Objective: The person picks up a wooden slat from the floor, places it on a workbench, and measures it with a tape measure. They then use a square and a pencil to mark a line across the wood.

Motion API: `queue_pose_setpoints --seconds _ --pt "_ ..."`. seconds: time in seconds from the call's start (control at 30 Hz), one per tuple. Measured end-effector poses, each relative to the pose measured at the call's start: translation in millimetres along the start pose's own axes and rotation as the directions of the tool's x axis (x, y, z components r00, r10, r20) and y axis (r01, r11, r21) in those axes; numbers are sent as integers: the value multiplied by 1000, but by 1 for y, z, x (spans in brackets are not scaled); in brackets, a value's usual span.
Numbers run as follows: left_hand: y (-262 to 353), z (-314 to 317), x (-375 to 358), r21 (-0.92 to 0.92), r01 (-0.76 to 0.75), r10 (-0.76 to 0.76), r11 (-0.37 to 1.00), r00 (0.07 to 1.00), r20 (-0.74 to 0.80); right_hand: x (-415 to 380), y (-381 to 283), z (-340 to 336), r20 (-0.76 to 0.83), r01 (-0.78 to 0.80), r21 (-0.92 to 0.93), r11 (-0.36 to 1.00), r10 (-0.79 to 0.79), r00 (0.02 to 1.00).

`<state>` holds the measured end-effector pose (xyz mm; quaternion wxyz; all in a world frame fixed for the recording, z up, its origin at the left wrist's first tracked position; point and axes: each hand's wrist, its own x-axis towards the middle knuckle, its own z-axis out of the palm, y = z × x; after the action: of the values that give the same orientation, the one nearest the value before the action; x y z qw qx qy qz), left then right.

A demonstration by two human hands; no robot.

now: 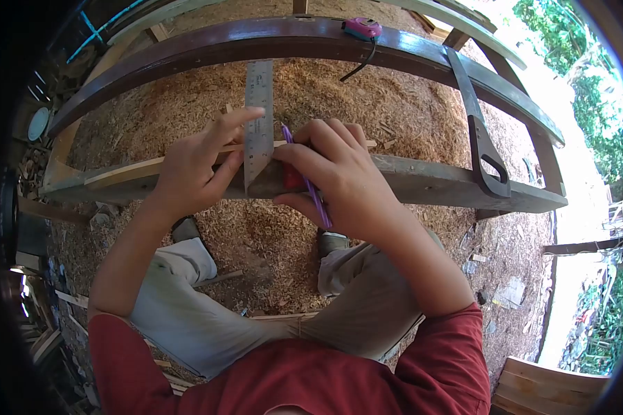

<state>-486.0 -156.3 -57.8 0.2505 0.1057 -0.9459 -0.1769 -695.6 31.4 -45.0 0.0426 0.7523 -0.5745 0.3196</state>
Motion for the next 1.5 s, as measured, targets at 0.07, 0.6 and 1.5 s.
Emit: queue_pose_setpoints --seconds 0.07,0.6,1.5 --pt "-1 -3 0 23 -14 13 1000 999 39 1 -2 5 -17 -25 20 999 25 1000" --pt "-3 3 -2 59 -134 134 989 991 7 3 7 6 -12 -70 86 994 71 997" --pt "-7 0 11 52 -84 77 995 991 112 31 36 -9 124 -84 184 979 62 990"
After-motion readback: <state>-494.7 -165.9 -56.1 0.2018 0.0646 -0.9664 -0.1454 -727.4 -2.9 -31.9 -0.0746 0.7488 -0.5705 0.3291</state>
